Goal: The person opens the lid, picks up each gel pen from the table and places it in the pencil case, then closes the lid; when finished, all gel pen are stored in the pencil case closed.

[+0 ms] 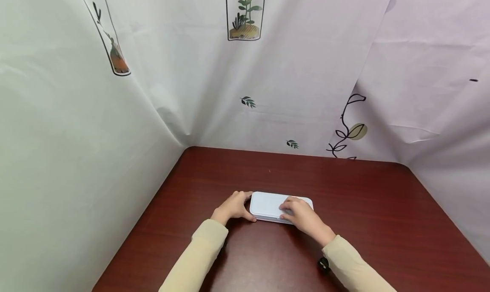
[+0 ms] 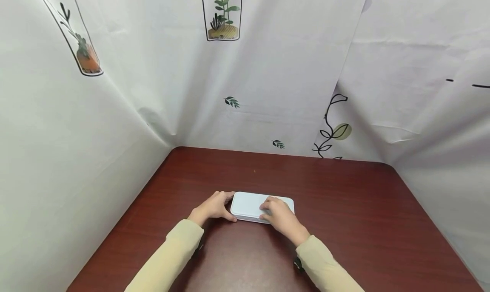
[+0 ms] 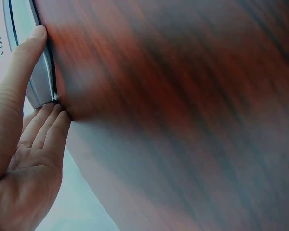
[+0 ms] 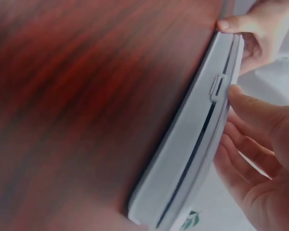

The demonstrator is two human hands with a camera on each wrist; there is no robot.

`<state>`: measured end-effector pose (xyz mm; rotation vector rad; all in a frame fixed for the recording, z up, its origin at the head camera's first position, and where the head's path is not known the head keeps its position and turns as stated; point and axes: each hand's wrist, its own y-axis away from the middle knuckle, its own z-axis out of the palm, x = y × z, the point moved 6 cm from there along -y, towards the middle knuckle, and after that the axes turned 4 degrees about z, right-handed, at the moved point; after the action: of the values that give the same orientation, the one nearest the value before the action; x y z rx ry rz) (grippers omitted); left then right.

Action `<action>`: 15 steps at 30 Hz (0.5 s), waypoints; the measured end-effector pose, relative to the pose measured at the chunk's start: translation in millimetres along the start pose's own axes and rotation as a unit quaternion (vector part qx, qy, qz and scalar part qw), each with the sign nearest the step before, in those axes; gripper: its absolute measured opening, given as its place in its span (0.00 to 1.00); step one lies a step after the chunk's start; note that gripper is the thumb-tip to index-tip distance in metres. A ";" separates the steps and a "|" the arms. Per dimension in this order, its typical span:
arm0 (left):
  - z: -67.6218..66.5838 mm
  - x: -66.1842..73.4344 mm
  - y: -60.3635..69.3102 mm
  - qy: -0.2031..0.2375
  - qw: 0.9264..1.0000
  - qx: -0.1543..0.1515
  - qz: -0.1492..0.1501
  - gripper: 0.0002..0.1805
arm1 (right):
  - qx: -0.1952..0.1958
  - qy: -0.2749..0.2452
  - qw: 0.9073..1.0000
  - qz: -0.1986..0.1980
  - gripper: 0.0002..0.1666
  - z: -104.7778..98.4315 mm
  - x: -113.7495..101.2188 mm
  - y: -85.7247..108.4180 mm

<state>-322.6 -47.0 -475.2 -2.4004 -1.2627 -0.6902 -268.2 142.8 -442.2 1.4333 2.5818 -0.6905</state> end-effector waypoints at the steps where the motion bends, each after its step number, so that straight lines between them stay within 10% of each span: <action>1: -0.5 -0.2 -0.1 -0.001 1.000 0.000 0.000 0.44 | 0.000 0.007 1.000 -0.001 0.10 -0.4 -2.1 -1.1; 15: 1.4 3.2 -0.6 -0.024 1.000 0.001 0.010 0.43 | 0.018 0.041 0.999 -0.007 0.09 -2.4 -13.5 2.2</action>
<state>-321.2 -43.9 -474.5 -2.4382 -1.2570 -0.6281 -258.7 134.3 -436.6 1.4845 2.6567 -0.6989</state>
